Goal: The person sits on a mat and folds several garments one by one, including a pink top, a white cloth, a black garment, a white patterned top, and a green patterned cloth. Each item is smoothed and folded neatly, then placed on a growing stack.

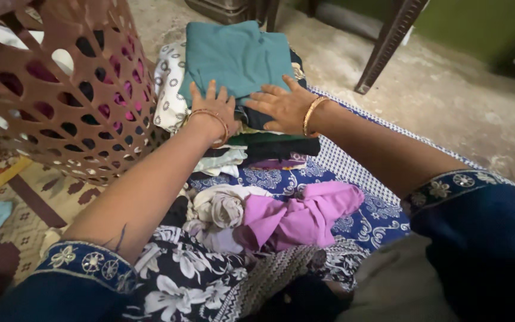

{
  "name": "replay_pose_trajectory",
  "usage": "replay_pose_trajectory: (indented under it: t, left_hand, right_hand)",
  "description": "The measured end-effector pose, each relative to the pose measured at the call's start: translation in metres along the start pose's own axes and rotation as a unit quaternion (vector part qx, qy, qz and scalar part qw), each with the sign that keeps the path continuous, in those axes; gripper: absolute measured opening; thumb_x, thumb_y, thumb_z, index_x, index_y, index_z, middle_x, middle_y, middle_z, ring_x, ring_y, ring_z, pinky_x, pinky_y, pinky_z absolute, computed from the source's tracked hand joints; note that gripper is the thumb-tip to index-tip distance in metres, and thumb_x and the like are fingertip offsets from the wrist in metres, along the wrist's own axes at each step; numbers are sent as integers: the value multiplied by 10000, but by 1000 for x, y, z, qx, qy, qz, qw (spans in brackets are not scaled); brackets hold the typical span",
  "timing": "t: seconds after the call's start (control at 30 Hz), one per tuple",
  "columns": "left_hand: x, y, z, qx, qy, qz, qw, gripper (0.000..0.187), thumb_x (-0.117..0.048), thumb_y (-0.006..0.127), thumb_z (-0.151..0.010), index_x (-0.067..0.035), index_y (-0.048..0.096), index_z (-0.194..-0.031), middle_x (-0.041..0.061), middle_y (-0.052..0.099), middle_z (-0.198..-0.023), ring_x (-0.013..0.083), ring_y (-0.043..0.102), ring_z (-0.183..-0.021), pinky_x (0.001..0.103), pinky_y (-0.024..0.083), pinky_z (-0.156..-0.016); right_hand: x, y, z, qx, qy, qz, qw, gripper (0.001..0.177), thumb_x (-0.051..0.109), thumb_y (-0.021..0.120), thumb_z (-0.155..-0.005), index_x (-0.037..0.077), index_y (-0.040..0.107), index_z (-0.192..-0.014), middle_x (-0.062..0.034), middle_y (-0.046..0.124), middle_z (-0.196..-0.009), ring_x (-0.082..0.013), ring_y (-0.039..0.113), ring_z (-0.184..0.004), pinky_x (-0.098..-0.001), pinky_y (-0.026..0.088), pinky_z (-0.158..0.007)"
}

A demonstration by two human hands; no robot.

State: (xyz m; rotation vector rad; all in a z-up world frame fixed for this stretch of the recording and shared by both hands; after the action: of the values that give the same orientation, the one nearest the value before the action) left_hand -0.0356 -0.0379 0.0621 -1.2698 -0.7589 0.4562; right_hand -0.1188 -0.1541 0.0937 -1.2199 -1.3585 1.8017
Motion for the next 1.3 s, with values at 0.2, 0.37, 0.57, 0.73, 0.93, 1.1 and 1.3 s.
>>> replay_pose_trajectory:
  t: [0.2, 0.37, 0.57, 0.73, 0.93, 1.1, 1.3]
  left_hand:
    - [-7, 18, 20, 15, -6, 13, 1000, 789, -551, 554, -957, -157, 321, -1600, 94, 216, -1690, 350, 105, -1576, 703, 89, -1182]
    - [-4, 28, 20, 29, -21, 2, 999, 872, -557, 588, -934, -189, 190, -1617, 92, 106, -1697, 347, 60, -1559, 704, 96, -1161]
    - [2, 6, 8, -128, -33, -17, 991, 911, -499, 652, -909, -193, 207, -1643, 110, 159, -1697, 355, 109, -1567, 682, 133, -1173]
    - [8, -8, -9, -192, -59, 7, 980, 977, -553, 673, -861, -213, 189, -1639, 112, 133, -1700, 359, 90, -1559, 685, 112, -1170]
    - [12, 3, -35, -164, -87, 28, 982, 927, -614, 583, -900, -264, 142, -1637, 84, 95, -1705, 330, 77, -1559, 696, 98, -1167]
    - [11, 30, -49, -40, -105, 47, 992, 886, -657, 501, -938, -289, 108, -1641, 46, 52, -1713, 289, 24, -1576, 693, 79, -1178]
    - [11, 38, -52, -17, -88, 6, 996, 869, -648, 491, -950, -269, 120, -1637, 60, 34, -1723, 304, 4, -1569, 690, 76, -1169]
  right_hand:
    - [-6, 17, 22, 32, 27, 20, 999, 722, 483, 574, -947, 228, 305, -1567, -55, 337, -1626, -276, 332, -1486, -593, 260, -1171]
    - [-21, 39, 22, 61, 50, 10, 997, 753, 477, 586, -942, 226, 273, -1580, -68, 331, -1626, -283, 331, -1483, -602, 265, -1171]
    - [-37, 55, 10, -3, 52, -8, 999, 825, 499, 601, -919, 209, 237, -1600, -90, 298, -1649, -334, 324, -1484, -579, 322, -1147]
    - [-47, 74, -1, -4, 87, -6, 996, 871, 536, 605, -921, 207, 201, -1617, -112, 206, -1684, -365, 244, -1521, -582, 316, -1149]
    - [-51, 90, -30, -5, 143, -85, 986, 874, 575, 573, -951, 227, 146, -1630, -136, 113, -1700, -371, 159, -1545, -570, 276, -1179]
    - [-47, 100, -36, 48, 154, -116, 980, 874, 588, 559, -956, 257, 109, -1628, -131, 20, -1709, -356, 149, -1552, -541, 324, -1165]
    - [-44, 96, -25, 67, 141, -104, 982, 882, 545, 611, -949, 277, 108, -1623, -120, 14, -1716, -331, 220, -1520, -564, 409, -1089]
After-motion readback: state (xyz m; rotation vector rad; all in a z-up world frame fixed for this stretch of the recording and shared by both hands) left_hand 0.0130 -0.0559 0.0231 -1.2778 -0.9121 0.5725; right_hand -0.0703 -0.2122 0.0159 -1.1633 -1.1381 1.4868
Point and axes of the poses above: each hand's wrist, its own z-axis away from the middle knuckle, its own y-axis out of the palm, x = y × z, the point moved 7 cm from there along -z, towards the middle knuckle
